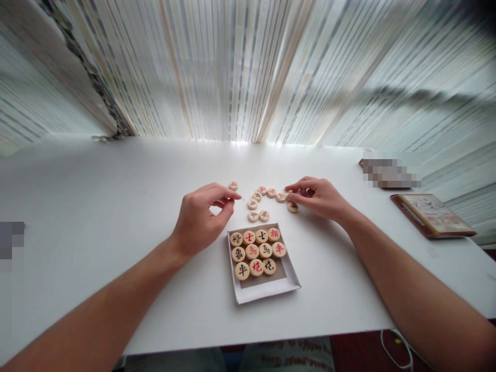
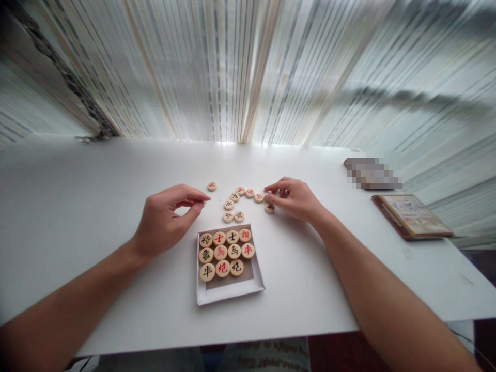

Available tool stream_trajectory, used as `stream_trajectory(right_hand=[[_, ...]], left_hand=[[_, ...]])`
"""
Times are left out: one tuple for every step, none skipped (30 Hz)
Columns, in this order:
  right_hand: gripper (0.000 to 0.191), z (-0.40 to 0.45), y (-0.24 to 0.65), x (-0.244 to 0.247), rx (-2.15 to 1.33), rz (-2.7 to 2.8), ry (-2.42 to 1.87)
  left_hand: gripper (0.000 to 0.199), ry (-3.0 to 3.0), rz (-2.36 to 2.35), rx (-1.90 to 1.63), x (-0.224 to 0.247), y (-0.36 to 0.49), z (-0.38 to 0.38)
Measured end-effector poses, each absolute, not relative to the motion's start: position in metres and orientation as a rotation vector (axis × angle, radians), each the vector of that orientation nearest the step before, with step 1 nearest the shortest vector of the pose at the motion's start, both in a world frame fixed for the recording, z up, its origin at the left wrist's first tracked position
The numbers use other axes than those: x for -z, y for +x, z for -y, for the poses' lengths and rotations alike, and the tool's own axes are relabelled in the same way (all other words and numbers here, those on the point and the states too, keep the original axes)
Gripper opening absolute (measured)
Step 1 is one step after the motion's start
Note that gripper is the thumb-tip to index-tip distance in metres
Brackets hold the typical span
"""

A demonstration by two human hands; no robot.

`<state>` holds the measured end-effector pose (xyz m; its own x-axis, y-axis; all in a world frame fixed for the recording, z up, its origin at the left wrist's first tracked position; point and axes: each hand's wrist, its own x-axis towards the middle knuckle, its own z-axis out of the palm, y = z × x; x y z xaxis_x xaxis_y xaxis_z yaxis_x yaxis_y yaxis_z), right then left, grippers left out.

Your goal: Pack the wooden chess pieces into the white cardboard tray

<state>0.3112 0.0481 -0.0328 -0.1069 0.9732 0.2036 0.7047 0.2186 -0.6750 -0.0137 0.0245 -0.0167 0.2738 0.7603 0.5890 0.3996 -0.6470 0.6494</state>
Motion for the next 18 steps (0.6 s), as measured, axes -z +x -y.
stream_trajectory(right_hand=[[0.039,-0.0479,0.3117,0.0318,-0.563,1.900,-1.551],[0.039,-0.0481,0.3126,0.0313,-0.568,1.918,-1.554],[0.039,-0.0487,0.3138,0.0313,-0.572,1.931,-1.557],[0.039,-0.0495,0.3152,0.0318,-0.575,1.935,-1.563],[0.040,-0.0505,0.3166,0.0329,-0.574,1.932,-1.572],[0.041,-0.0515,0.3179,0.0344,-0.570,1.924,-1.583],[0.041,-0.0524,0.3189,0.0359,-0.567,1.913,-1.594],[0.041,-0.0532,0.3198,0.0374,-0.564,1.902,-1.606],[0.041,-0.0537,0.3203,0.0387,-0.564,1.895,-1.616],[0.040,-0.0540,0.3205,0.0395,-0.563,1.893,-1.624],[0.040,-0.0540,0.3205,0.0399,-0.563,1.893,-1.629],[0.040,-0.0538,0.3203,0.0397,-0.561,1.895,-1.631],[0.042,-0.0535,0.3199,0.0391,-0.556,1.899,-1.631],[0.043,-0.0529,0.3194,0.0379,-0.550,1.906,-1.628],[0.043,-0.0523,0.3188,0.0364,-0.543,1.917,-1.624],[0.041,-0.0516,0.3183,0.0347,-0.535,1.931,-1.619],[0.038,-0.0510,0.3177,0.0328,-0.526,1.947,-1.615],[0.033,-0.0504,0.3173,0.0310,-0.517,1.959,-1.613]], left_hand=[[0.016,2.178,-1.049,-1.326,0.0163,-0.0134,-0.0240],[0.017,2.179,-1.048,-1.322,0.0160,-0.0131,-0.0236],[0.017,2.179,-1.049,-1.319,0.0159,-0.0129,-0.0233],[0.016,2.178,-1.051,-1.316,0.0158,-0.0128,-0.0230],[0.016,2.177,-1.052,-1.314,0.0159,-0.0127,-0.0229],[0.016,2.179,-1.050,-1.312,0.0160,-0.0127,-0.0228],[0.016,2.181,-1.048,-1.311,0.0161,-0.0126,-0.0228],[0.016,2.183,-1.047,-1.307,0.0162,-0.0126,-0.0228],[0.016,2.186,-1.045,-1.302,0.0164,-0.0126,-0.0229],[0.016,2.187,-1.043,-1.299,0.0166,-0.0127,-0.0229],[0.017,2.188,-1.042,-1.296,0.0168,-0.0127,-0.0229],[0.017,2.189,-1.041,-1.292,0.0169,-0.0127,-0.0230],[0.017,2.190,-1.039,-1.291,0.0171,-0.0128,-0.0230],[0.017,2.191,-1.036,-1.290,0.0172,-0.0128,-0.0230],[0.017,2.191,-1.033,-1.291,0.0173,-0.0129,-0.0229],[0.017,2.190,-1.033,-1.289,0.0174,-0.0129,-0.0229],[0.017,2.189,-1.032,-1.288,0.0175,-0.0128,-0.0228],[0.017,2.188,-1.033,-1.287,0.0176,-0.0128,-0.0228]])
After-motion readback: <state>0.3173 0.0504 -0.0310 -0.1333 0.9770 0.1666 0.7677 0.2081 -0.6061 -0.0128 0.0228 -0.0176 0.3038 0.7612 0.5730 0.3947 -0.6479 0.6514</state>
